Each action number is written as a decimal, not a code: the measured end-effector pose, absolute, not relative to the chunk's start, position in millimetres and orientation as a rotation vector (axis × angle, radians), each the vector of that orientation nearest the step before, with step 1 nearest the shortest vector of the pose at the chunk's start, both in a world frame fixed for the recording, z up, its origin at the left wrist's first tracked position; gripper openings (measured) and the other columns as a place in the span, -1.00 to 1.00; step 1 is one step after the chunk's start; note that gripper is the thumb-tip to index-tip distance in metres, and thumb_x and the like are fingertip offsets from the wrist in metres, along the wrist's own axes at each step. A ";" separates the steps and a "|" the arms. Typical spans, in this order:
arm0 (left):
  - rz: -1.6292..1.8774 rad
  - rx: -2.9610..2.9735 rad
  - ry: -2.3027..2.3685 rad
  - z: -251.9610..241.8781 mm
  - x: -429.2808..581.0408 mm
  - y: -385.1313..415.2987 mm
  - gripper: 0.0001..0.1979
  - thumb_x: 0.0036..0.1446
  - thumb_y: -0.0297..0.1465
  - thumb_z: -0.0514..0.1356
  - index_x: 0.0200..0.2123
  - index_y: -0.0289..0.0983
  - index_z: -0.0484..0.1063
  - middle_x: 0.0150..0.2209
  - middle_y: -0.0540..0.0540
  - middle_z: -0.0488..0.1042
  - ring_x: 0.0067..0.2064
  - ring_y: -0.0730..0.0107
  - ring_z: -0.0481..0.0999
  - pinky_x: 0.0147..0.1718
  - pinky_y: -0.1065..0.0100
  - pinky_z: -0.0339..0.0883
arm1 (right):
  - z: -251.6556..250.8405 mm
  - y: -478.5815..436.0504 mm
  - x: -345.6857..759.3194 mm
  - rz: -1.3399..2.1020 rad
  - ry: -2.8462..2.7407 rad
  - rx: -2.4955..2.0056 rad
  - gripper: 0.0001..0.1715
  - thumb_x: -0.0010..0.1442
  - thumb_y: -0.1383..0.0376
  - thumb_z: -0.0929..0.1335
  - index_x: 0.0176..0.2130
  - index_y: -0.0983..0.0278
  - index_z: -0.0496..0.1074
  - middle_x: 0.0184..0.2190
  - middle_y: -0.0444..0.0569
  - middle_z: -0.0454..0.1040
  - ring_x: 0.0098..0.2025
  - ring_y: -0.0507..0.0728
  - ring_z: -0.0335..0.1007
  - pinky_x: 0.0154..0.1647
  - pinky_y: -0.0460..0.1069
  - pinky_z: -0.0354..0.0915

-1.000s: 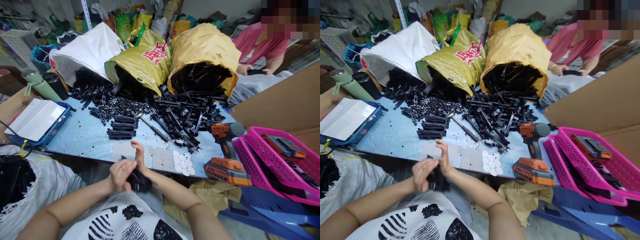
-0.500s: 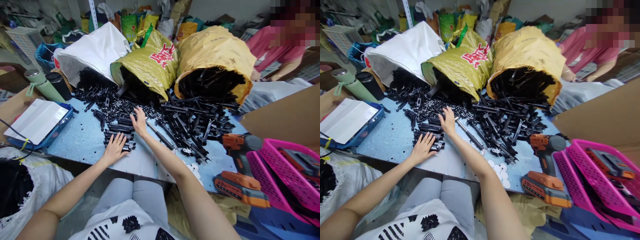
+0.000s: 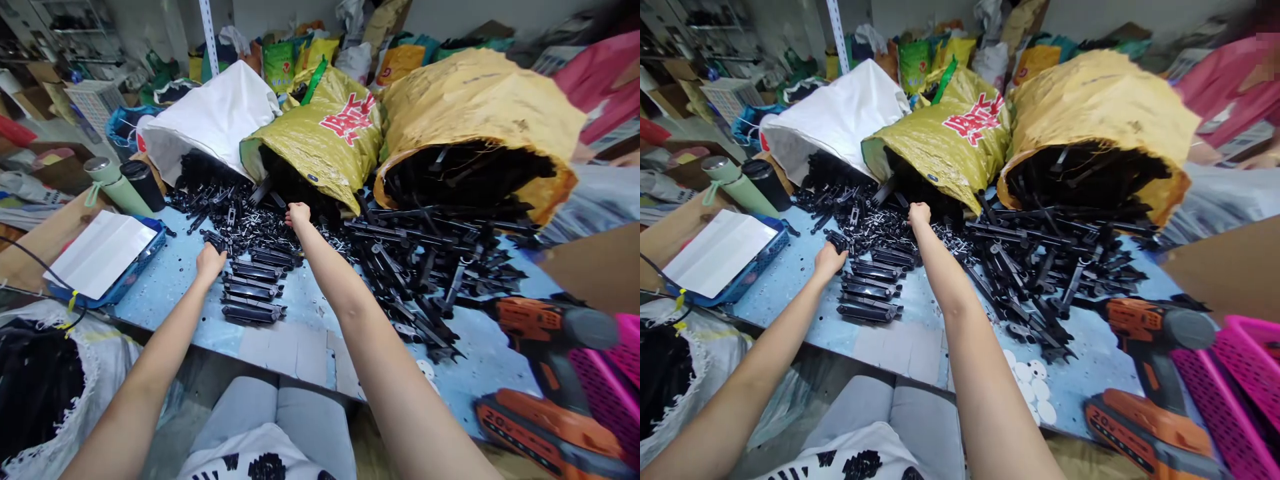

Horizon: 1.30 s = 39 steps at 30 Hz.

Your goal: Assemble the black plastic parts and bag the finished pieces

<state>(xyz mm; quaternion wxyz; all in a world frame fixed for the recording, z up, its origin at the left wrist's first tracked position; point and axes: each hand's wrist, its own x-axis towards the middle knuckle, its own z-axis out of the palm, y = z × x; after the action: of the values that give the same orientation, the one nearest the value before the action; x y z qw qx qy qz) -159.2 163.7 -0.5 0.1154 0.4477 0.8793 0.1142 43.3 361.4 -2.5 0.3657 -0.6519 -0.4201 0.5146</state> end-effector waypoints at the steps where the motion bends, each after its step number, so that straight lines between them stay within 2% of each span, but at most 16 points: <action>1: 0.354 1.318 2.579 0.7 -157.2 160.8 -0.65 0.13 -0.28 0.12 -0.09 -0.40 0.27 -0.15 -0.42 0.48 -0.05 -0.07 0.47 -0.12 0.12 0.30 | -2.6 359.3 45.9 1.316 -1.081 -1.692 -0.60 0.23 0.10 0.26 -0.09 0.35 0.32 -0.54 -0.12 0.39 -0.57 -0.04 0.34 -0.51 -0.12 0.37; 5: 0.583 1.518 2.524 19.1 -137.2 131.8 -0.73 0.21 -0.36 -0.01 -0.07 -0.37 0.26 -0.13 -0.36 0.47 -0.04 -0.01 0.47 -0.10 0.11 0.30 | 0.6 358.2 42.9 1.289 -1.075 -1.731 -0.55 0.23 0.07 0.25 -0.16 0.43 0.35 -0.54 -0.05 0.40 -0.51 0.02 0.40 -0.49 -0.10 0.38; 8: 0.832 1.832 2.197 37.0 -110.8 95.4 -0.73 0.25 -0.33 -0.05 -0.05 -0.32 0.22 -0.14 -0.27 0.46 -0.12 0.10 0.49 -0.15 0.15 0.34 | 2.7 362.3 30.7 1.235 -1.099 -1.728 -0.58 0.14 0.10 0.34 -0.21 0.43 0.37 -0.48 0.02 0.44 -0.42 0.09 0.43 -0.42 -0.05 0.39; 10: 0.880 1.937 1.961 44.8 -91.8 70.4 -0.74 0.26 -0.31 -0.06 -0.04 -0.29 0.20 -0.17 -0.22 0.46 -0.17 0.17 0.50 -0.20 0.19 0.37 | 3.3 362.5 25.8 1.162 -1.125 -1.710 -0.60 0.06 0.16 0.41 -0.20 0.41 0.38 -0.37 0.06 0.47 -0.30 0.12 0.44 -0.31 -0.02 0.38; 13: 0.921 2.018 1.745 48.5 -71.7 43.1 -0.73 0.26 -0.32 -0.04 -0.01 -0.27 0.19 -0.14 -0.22 0.44 -0.11 0.19 0.48 -0.17 0.20 0.37 | 7.4 352.3 33.2 1.014 -1.169 -1.671 -0.52 -0.02 0.24 0.44 -0.10 0.33 0.34 -0.16 0.02 0.45 -0.10 0.10 0.38 -0.07 -0.03 0.30; 16: 1.005 1.983 1.641 43.9 -65.6 30.8 -0.69 0.26 -0.31 -0.02 0.03 -0.26 0.19 -0.06 -0.23 0.39 -0.04 0.20 0.43 -0.06 0.17 0.33 | 24.0 321.6 62.3 0.741 -1.325 -1.428 -0.49 0.04 0.18 0.40 -0.03 0.28 0.31 -0.10 -0.02 0.43 -0.03 0.07 0.33 0.05 -0.03 0.22; 18: 1.031 1.866 1.592 37.6 -65.1 26.9 -0.69 0.24 -0.28 0.02 0.01 -0.26 0.22 -0.09 -0.22 0.40 -0.10 0.23 0.45 -0.09 0.19 0.35 | 42.0 286.5 90.9 0.537 -1.465 -1.173 -0.56 0.15 0.11 0.31 -0.04 0.30 0.32 -0.11 0.01 0.42 -0.03 0.10 0.33 0.06 0.03 0.22; 21: 1.008 1.614 1.478 26.4 -62.5 20.3 -0.70 0.17 -0.25 0.10 -0.07 -0.26 0.24 -0.25 -0.12 0.44 -0.30 0.33 0.49 -0.26 0.28 0.40 | 61.3 214.0 135.9 0.383 -1.728 -0.949 -0.62 0.27 0.11 0.18 -0.07 0.26 0.38 -0.16 0.01 0.43 -0.05 0.14 0.36 0.03 0.12 0.25; 23: 0.992 1.525 1.445 19.6 -58.0 13.6 -0.70 0.13 -0.26 0.15 -0.11 -0.26 0.22 -0.30 -0.07 0.45 -0.35 0.37 0.48 -0.31 0.31 0.39 | 55.2 159.8 159.6 0.305 -1.943 -0.911 -0.68 0.27 0.16 0.20 -0.09 0.21 0.41 -0.16 0.02 0.44 -0.05 0.17 0.36 0.03 0.15 0.26; 26: 0.945 1.567 1.509 10.1 -47.3 0.9 -0.74 0.11 -0.27 0.16 -0.16 -0.26 0.25 -0.30 -0.06 0.46 -0.30 0.34 0.49 -0.25 0.30 0.36 | 14.1 88.8 179.3 0.262 -2.250 -0.958 -0.70 0.26 0.21 0.22 -0.08 0.21 0.42 -0.09 0.09 0.43 0.01 0.21 0.33 0.05 0.19 0.26; 28: 0.855 1.608 1.549 3.1 -38.3 -8.3 -0.77 0.19 -0.26 0.07 -0.15 -0.26 0.28 -0.31 -0.07 0.47 -0.30 0.31 0.49 -0.25 0.28 0.35 | -19.4 58.1 184.4 0.322 -2.400 -0.974 -0.67 0.27 0.20 0.21 -0.03 0.21 0.39 0.00 0.11 0.39 0.06 0.23 0.29 0.08 0.22 0.25; 30: 0.758 1.663 1.551 -4.7 -29.6 -16.8 -0.72 0.27 -0.26 -0.07 -0.11 -0.27 0.32 -0.30 -0.10 0.50 -0.27 0.28 0.51 -0.24 0.27 0.35 | -42.0 42.4 187.5 0.377 -2.383 -1.024 -0.63 0.29 0.19 0.19 0.03 0.23 0.35 0.04 0.14 0.36 0.08 0.21 0.27 0.08 0.21 0.27; 32: 0.690 1.776 1.547 -12.8 -23.6 -23.0 -0.66 0.30 -0.27 -0.12 -0.08 -0.27 0.35 -0.23 -0.14 0.50 -0.17 0.23 0.50 -0.16 0.23 0.35 | -47.3 36.3 192.6 0.377 -2.286 -1.068 -0.62 0.30 0.20 0.18 0.05 0.23 0.33 0.01 0.14 0.38 0.06 0.19 0.29 0.05 0.17 0.30; 34: 0.635 1.901 1.567 -20.0 -22.0 -26.3 -0.66 0.29 -0.27 -0.09 -0.09 -0.30 0.38 -0.16 -0.19 0.47 -0.10 0.17 0.48 -0.10 0.18 0.33 | -38.9 32.3 203.2 0.321 -2.248 -1.071 -0.64 0.29 0.22 0.19 0.04 0.21 0.35 -0.03 0.11 0.41 0.05 0.19 0.30 0.05 0.16 0.29; 39: 0.575 1.986 1.648 -28.8 -33.3 -24.4 -0.71 0.27 -0.29 -0.05 -0.12 -0.32 0.35 -0.18 -0.23 0.47 -0.14 0.15 0.49 -0.14 0.17 0.35 | -14.9 6.2 258.9 0.043 -1.964 -1.426 -0.57 0.26 0.17 0.23 0.08 0.23 0.33 0.02 0.17 0.37 0.09 0.28 0.25 0.10 0.24 0.19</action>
<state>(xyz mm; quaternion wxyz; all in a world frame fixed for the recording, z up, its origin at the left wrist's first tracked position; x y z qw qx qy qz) -33.3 -24.4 -28.8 0.2464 0.7280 0.6041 0.2107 258.9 6.2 -14.9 0.3496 -0.5504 -0.7580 0.0165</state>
